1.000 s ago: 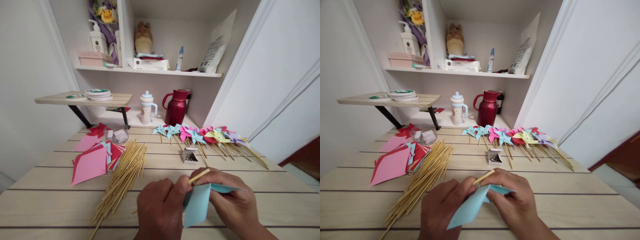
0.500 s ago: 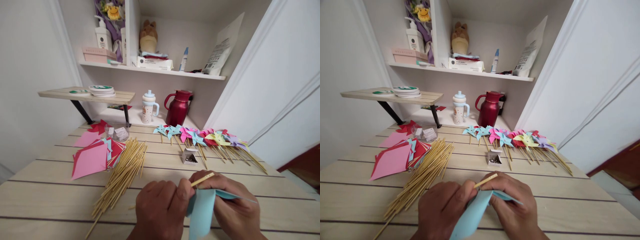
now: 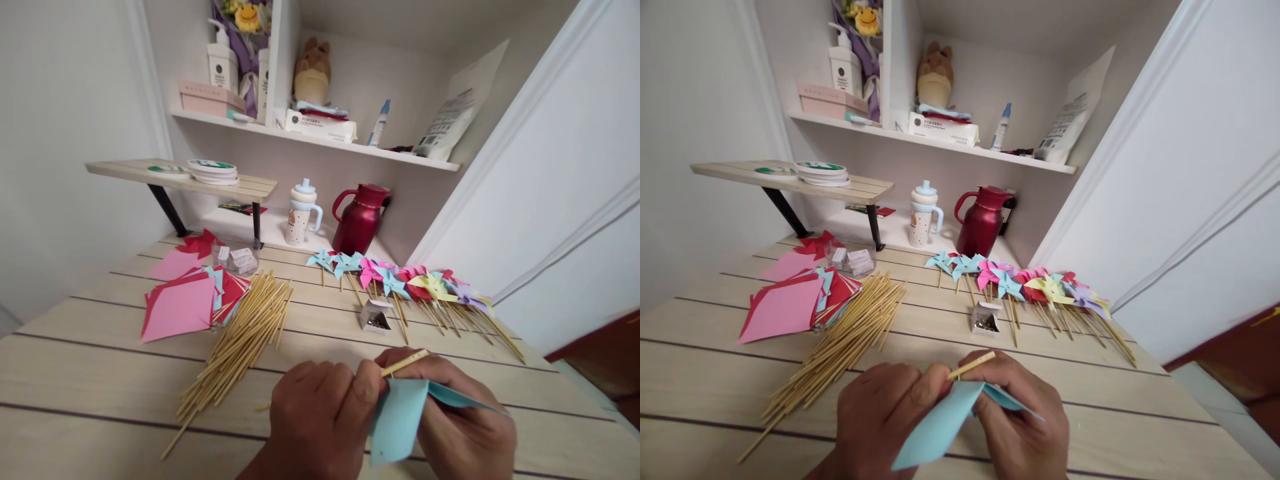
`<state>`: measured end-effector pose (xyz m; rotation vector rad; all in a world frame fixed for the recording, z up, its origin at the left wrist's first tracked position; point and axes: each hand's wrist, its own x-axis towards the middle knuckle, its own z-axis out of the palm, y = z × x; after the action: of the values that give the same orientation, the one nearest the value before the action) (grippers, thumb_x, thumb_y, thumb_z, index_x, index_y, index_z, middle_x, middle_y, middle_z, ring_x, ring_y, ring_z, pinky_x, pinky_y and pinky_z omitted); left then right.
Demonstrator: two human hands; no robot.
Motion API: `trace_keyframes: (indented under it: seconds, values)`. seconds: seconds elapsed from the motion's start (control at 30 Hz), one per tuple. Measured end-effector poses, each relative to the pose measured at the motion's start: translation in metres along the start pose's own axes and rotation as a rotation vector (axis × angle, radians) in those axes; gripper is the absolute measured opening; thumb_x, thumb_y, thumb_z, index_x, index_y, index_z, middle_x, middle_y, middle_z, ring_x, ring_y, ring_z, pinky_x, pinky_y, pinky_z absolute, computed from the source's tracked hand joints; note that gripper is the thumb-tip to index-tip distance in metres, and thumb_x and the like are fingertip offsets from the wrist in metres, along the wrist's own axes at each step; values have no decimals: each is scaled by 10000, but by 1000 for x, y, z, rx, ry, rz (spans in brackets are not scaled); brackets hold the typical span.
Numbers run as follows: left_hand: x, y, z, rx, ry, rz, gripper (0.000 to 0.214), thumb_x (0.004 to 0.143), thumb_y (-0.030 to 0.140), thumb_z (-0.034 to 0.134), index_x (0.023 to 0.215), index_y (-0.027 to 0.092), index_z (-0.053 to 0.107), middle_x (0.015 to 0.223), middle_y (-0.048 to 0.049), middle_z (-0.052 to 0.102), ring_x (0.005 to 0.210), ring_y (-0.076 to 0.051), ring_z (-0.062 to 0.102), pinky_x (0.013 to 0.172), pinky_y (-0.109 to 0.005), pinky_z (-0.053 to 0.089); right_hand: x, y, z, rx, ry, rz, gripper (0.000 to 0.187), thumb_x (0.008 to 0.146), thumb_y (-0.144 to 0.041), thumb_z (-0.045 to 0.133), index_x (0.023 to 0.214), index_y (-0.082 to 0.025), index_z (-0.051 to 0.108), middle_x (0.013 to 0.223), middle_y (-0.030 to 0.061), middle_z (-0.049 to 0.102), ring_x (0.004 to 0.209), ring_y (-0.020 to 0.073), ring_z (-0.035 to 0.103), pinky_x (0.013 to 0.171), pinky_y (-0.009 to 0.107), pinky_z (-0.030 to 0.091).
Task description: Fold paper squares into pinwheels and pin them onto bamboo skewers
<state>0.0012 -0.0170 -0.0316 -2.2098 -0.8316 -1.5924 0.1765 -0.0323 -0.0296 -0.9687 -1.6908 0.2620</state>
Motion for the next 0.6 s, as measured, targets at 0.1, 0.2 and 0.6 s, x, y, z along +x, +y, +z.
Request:
trace_keyframes:
  seconds: [0.1, 0.2, 0.6]
  values:
    - [2, -1, -1, 41, -32, -26, 172, 959, 141, 488, 1008, 126, 652, 613, 11, 591, 491, -136, 486, 512, -327, 301, -3, 5, 1, -80, 34, 11, 153, 839, -103, 665, 882, -247, 697, 904, 29, 755, 827, 178, 739, 668, 224, 596]
    - [2, -1, -1, 79, -37, -6, 186, 958, 163, 499, 1004, 127, 676, 602, 11, 587, 487, -141, 477, 514, -332, 294, -6, 7, 5, -28, 125, 11, 164, 807, -93, 699, 882, -237, 671, 872, 23, 756, 864, 207, 750, 710, 265, 620]
    - [8, 5, -6, 82, 34, 40, 130, 909, 106, 562, 954, 96, 684, 552, 21, 573, 460, -124, 477, 479, -317, 299, -8, -5, 10, 66, 306, -109, 510, 858, -93, 661, 1335, -223, 537, 962, 72, 760, 880, 272, 760, 673, 394, 655]
